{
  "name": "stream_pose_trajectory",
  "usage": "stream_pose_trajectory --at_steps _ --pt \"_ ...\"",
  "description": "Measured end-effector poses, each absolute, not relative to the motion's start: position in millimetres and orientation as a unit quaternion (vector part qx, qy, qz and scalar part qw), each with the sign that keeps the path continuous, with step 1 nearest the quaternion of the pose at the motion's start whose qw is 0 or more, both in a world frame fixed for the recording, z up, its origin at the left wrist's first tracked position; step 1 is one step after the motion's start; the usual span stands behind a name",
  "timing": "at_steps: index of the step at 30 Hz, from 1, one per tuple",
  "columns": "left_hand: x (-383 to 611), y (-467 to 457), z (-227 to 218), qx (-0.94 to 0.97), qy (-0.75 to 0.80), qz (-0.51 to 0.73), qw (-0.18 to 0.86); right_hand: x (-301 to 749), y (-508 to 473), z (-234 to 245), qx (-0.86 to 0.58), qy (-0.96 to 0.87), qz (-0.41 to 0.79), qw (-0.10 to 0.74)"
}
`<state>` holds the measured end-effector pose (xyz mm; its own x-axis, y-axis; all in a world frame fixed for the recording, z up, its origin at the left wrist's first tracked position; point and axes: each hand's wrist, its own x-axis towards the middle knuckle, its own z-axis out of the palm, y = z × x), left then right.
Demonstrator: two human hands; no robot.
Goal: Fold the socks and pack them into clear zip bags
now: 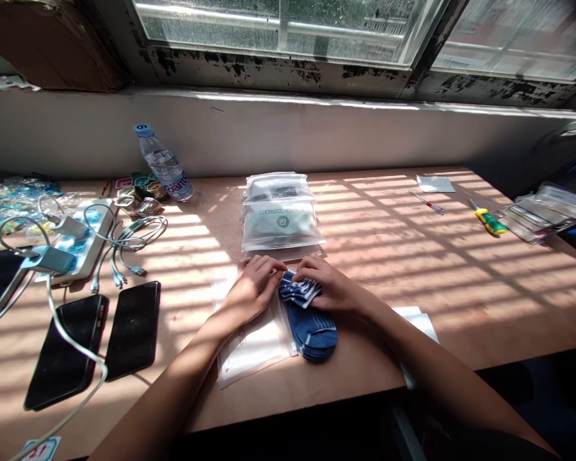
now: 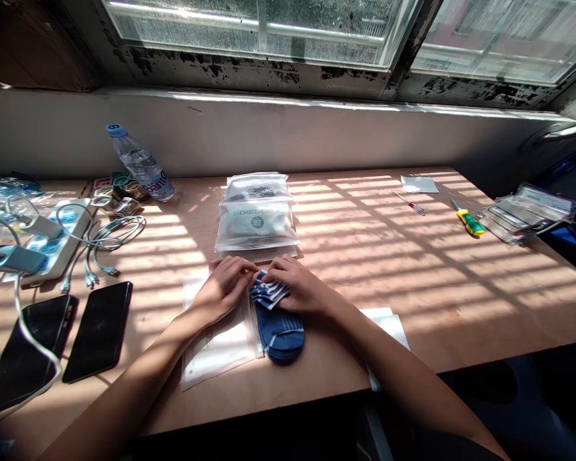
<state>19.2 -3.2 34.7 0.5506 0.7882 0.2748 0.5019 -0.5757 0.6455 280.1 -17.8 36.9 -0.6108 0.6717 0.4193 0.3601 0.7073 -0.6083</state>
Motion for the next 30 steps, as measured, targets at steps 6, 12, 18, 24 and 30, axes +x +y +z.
stream_pose_trajectory --at_steps 6,12,18,24,30 --pt "19.0 1.4 26.9 0.891 0.354 0.222 0.176 284.1 -17.3 41.9 -0.260 -0.833 0.339 0.352" --pt "21.8 -3.2 31.0 0.881 0.371 0.229 0.182 292.4 -16.1 48.7 -0.281 -0.815 0.377 0.338" --pt "22.2 -2.3 32.2 0.867 0.386 0.231 0.214 285.1 -14.8 40.6 -0.287 -0.834 0.350 0.317" --pt "20.9 -3.6 30.9 0.847 0.381 0.263 0.261 283.0 -17.8 38.7 -0.296 -0.847 0.302 0.322" --pt "22.9 -12.4 39.7 0.773 0.428 0.310 0.351 283.1 -18.2 37.3 -0.347 -0.829 0.297 0.321"
